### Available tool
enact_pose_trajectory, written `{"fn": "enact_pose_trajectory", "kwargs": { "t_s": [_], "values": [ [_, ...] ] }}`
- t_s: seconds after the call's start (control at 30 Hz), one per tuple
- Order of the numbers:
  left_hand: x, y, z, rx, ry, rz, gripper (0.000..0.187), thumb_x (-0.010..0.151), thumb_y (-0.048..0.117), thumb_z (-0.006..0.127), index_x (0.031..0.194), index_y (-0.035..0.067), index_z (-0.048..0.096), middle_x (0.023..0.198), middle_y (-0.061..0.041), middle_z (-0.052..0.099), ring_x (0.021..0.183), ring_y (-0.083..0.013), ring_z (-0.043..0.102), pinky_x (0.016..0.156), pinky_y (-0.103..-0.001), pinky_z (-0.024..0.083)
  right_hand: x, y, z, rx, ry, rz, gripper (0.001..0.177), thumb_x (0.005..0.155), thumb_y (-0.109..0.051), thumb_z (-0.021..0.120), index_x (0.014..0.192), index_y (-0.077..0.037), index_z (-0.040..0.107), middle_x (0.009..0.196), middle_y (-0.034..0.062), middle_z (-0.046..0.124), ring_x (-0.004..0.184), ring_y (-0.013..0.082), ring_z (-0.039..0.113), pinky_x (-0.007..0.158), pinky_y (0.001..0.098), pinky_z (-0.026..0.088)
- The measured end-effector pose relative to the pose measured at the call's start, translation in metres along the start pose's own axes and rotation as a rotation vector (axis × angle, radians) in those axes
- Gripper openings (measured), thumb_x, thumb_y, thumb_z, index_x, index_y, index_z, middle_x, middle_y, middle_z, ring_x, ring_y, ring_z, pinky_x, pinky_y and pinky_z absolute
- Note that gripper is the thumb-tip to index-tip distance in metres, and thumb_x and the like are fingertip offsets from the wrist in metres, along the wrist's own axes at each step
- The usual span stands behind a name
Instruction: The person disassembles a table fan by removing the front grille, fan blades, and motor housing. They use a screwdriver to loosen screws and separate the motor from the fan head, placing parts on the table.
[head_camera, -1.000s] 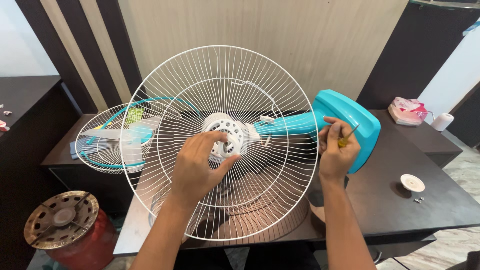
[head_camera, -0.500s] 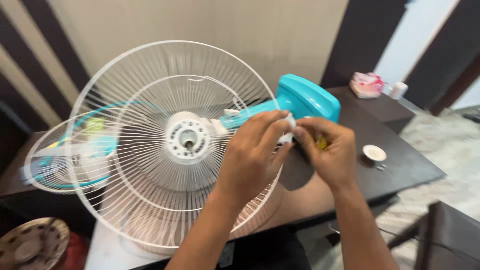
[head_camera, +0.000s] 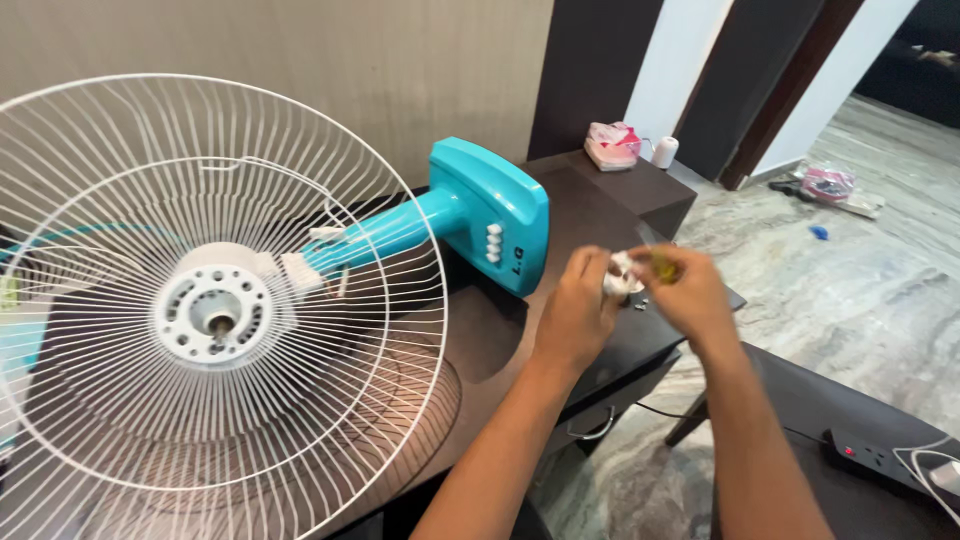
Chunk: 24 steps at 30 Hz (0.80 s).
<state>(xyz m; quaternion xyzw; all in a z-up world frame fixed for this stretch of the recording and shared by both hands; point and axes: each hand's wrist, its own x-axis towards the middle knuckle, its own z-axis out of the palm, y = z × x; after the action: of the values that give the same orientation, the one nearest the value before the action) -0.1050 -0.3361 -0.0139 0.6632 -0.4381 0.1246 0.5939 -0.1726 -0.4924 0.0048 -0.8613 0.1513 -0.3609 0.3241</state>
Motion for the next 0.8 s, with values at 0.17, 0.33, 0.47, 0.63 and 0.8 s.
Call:
{"fn": "enact_pose_trajectory", "kwargs": {
  "t_s": [0.17,0.33,0.47,0.63,0.8],
  "values": [
    [-0.018,-0.030,0.023,0.103,-0.048,-0.058,0.035,0.074,0.002,0.080,0.105,0.007,0.063,0.116,-0.012,0.065,0.107,-0.0378,0.065,0.087,-0.047,0.052,-0.016,0.036,0.020,-0.187,-0.046,0.075,0.025,0.084,-0.019,0.077,0.109,-0.015,0.079,0.089,0.0146,0.076,0.082,0.0289,0.074,0.074,0.0387,0.056],
    [-0.024,-0.042,0.024,0.234,-0.008,-0.007,0.029,0.073,0.009,0.082,0.096,0.009,0.065,0.099,-0.010,0.070,0.101,-0.0336,0.066,0.089,-0.046,0.048,-0.024,0.043,0.034,-0.286,0.025,-0.074,0.023,0.084,-0.019,0.079,0.105,-0.012,0.081,0.101,0.0198,0.072,0.093,0.0390,0.070,0.081,0.0449,0.055],
    [-0.024,-0.042,0.025,0.284,-0.031,-0.075,0.020,0.075,0.012,0.082,0.090,0.011,0.069,0.092,-0.011,0.071,0.100,-0.0325,0.066,0.089,-0.046,0.048,-0.030,0.041,0.045,-0.302,0.017,-0.022,0.022,0.085,-0.017,0.076,0.106,-0.010,0.080,0.104,0.0185,0.072,0.094,0.0394,0.070,0.082,0.0456,0.055],
    [-0.027,-0.043,0.025,0.249,0.002,-0.104,0.021,0.073,0.012,0.082,0.090,0.010,0.070,0.097,-0.012,0.071,0.101,-0.0331,0.066,0.089,-0.046,0.048,-0.034,0.036,0.048,-0.302,0.051,-0.024,0.020,0.086,-0.016,0.075,0.104,-0.009,0.080,0.102,0.0188,0.072,0.093,0.0397,0.069,0.081,0.0455,0.054],
    [-0.032,-0.016,0.002,0.098,0.095,-0.130,0.024,0.079,0.010,0.080,0.098,0.005,0.066,0.104,-0.013,0.069,0.103,-0.0349,0.067,0.091,-0.046,0.049,-0.036,0.016,0.052,-0.224,0.198,-0.057,0.019,0.091,-0.023,0.077,0.100,-0.006,0.079,0.090,0.0175,0.071,0.079,0.0322,0.070,0.070,0.0403,0.054]
  ]
}}
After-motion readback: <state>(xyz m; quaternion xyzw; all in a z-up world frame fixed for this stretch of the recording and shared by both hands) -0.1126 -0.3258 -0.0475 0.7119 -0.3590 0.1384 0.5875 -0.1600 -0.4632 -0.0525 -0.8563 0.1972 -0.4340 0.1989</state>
